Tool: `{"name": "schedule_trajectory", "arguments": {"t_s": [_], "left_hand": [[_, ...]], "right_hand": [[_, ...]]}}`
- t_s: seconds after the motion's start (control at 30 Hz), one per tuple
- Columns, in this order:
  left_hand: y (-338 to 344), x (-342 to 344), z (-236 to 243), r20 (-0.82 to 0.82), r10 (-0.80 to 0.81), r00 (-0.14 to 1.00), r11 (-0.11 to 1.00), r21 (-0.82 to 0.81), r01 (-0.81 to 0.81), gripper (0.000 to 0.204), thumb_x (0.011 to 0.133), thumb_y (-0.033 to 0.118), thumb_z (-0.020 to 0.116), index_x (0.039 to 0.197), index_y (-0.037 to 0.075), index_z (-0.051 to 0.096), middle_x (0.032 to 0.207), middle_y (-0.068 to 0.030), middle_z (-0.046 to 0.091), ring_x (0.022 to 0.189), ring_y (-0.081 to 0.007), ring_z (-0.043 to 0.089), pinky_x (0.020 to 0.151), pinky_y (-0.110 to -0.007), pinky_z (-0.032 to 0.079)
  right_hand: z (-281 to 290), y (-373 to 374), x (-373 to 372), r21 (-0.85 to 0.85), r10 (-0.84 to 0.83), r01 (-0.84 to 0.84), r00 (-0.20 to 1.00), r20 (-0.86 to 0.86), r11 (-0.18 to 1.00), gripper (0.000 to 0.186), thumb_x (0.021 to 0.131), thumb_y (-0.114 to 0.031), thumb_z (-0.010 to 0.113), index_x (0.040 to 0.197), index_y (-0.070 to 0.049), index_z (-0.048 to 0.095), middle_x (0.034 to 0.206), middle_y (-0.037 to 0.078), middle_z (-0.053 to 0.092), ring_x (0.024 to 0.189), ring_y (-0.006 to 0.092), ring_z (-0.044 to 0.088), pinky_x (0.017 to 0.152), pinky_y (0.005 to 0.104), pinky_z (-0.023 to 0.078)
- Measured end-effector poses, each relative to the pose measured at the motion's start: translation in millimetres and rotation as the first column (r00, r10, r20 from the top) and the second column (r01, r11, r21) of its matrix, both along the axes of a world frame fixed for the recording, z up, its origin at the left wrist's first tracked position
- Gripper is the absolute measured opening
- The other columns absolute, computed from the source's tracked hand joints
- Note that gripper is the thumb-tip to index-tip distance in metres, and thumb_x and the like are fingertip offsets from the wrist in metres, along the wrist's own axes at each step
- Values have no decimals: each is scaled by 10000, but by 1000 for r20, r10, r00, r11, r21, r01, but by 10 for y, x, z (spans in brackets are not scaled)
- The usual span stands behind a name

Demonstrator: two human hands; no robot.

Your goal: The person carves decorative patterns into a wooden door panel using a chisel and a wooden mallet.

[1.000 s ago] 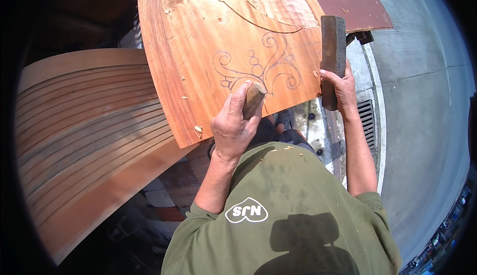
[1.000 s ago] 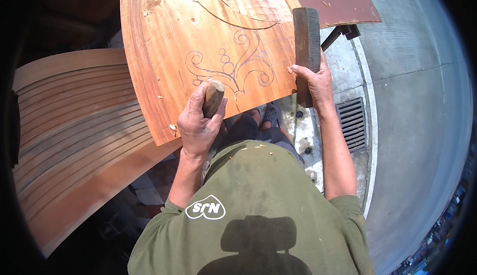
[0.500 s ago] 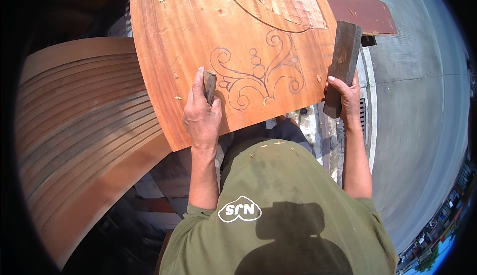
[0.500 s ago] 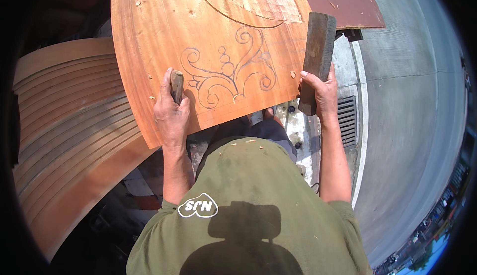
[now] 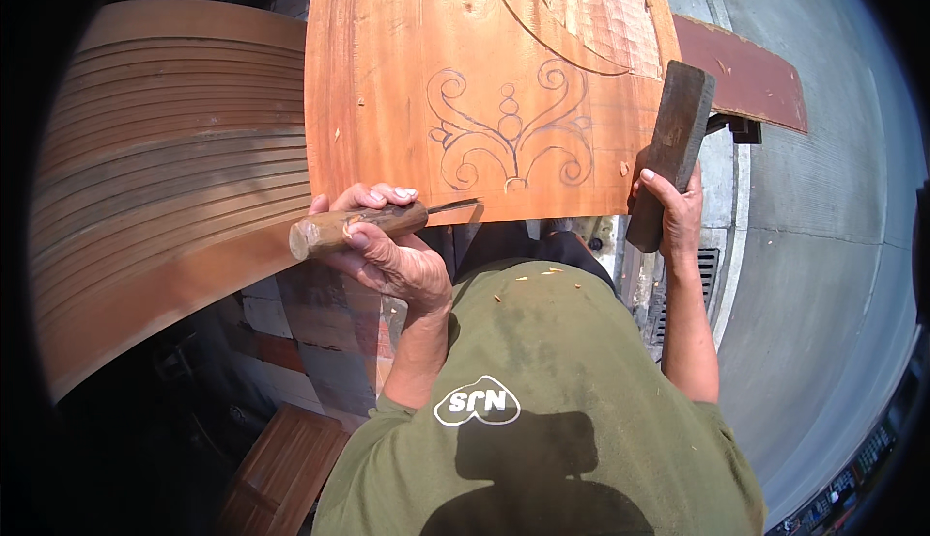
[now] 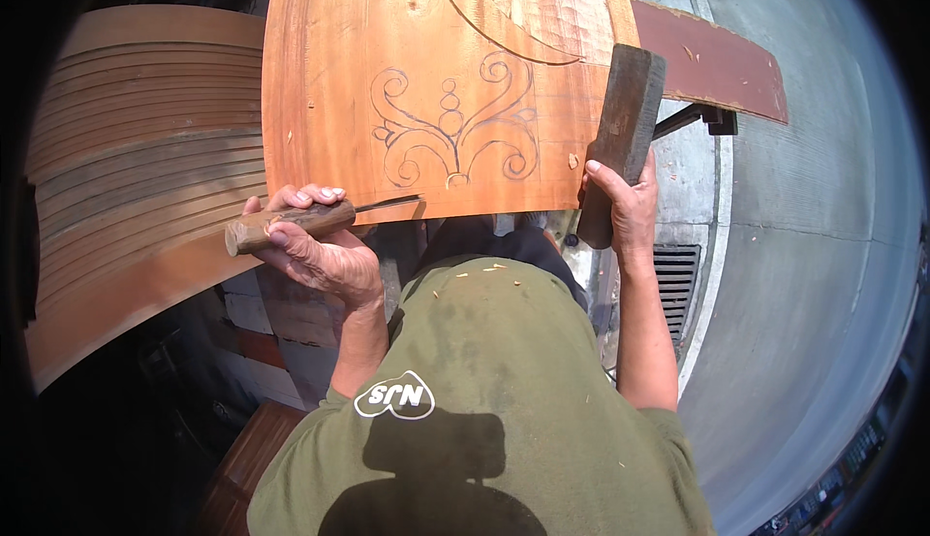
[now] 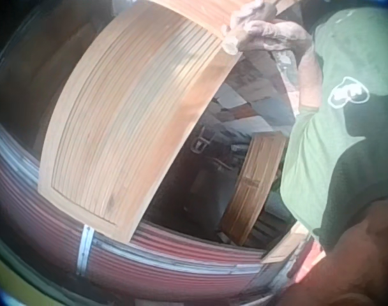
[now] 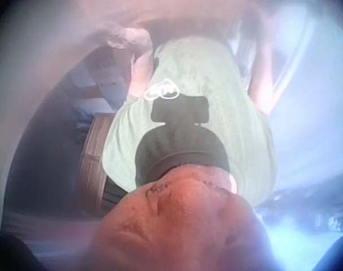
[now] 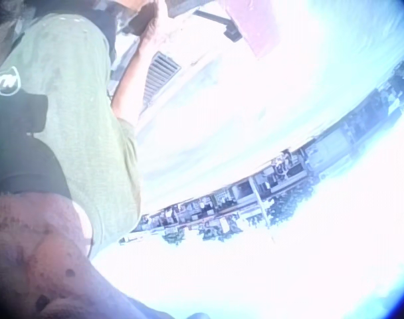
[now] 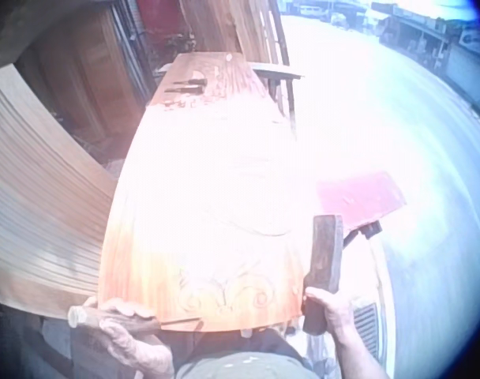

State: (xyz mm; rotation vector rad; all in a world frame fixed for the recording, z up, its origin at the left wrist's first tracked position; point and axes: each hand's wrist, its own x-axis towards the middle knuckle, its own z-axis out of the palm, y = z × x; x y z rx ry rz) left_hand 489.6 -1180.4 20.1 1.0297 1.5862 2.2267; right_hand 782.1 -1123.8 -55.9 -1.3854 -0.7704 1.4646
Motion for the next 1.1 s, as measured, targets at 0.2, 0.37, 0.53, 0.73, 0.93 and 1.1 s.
{"name": "schedule_trajectory", "arguments": {"t_s": [0.2,0.37,0.53,0.73,0.93,1.1], "left_hand": [[-333,-14,-214,3,43,999,983,-178,-41,591,1106,185,630,1554,117,250,1235,-179,632,1073,-312,713,893,-458,631],[-502,18,-214,334,75,940,983,-185,-13,578,1096,166,645,1541,171,277,1220,-164,645,1092,-328,733,850,-424,688],[-390,174,-375,475,32,879,990,-133,36,545,1085,197,673,1504,207,323,1229,-141,646,1126,-333,729,853,-418,697],[-406,144,-615,481,7,877,995,-90,42,566,1082,186,678,1509,207,307,1232,-140,643,1134,-326,726,831,-394,694],[-378,210,-598,351,-30,936,998,-47,50,655,1061,107,692,1530,217,249,1237,-149,633,1071,-290,723,827,-407,687],[-283,245,-552,282,-17,959,993,-107,49,702,1048,69,699,1543,213,224,1253,-154,612,1024,-238,699,848,-405,665]], "right_hand": [[-27,-19,29,58,40,-37,998,-44,998,543,904,-84,784,1377,-69,518,887,53,669,689,147,682,606,328,594],[-68,-24,61,60,66,-64,997,-39,996,572,900,-81,789,1401,-62,513,902,53,673,707,147,684,627,324,593],[-74,-25,95,105,103,-115,987,120,988,554,886,-99,819,1373,-49,560,976,59,708,775,136,695,724,308,597],[186,23,-40,126,142,-162,977,160,979,586,871,-60,845,1389,-42,572,1120,57,712,917,128,709,823,292,607],[616,296,-421,300,217,-277,951,220,913,675,835,-33,893,1427,-42,569,1212,57,717,1052,139,700,918,316,616],[1243,585,-1213,623,492,-558,817,299,548,792,832,-122,939,1528,-112,560,1335,64,711,1226,179,684,1046,351,595]]}}
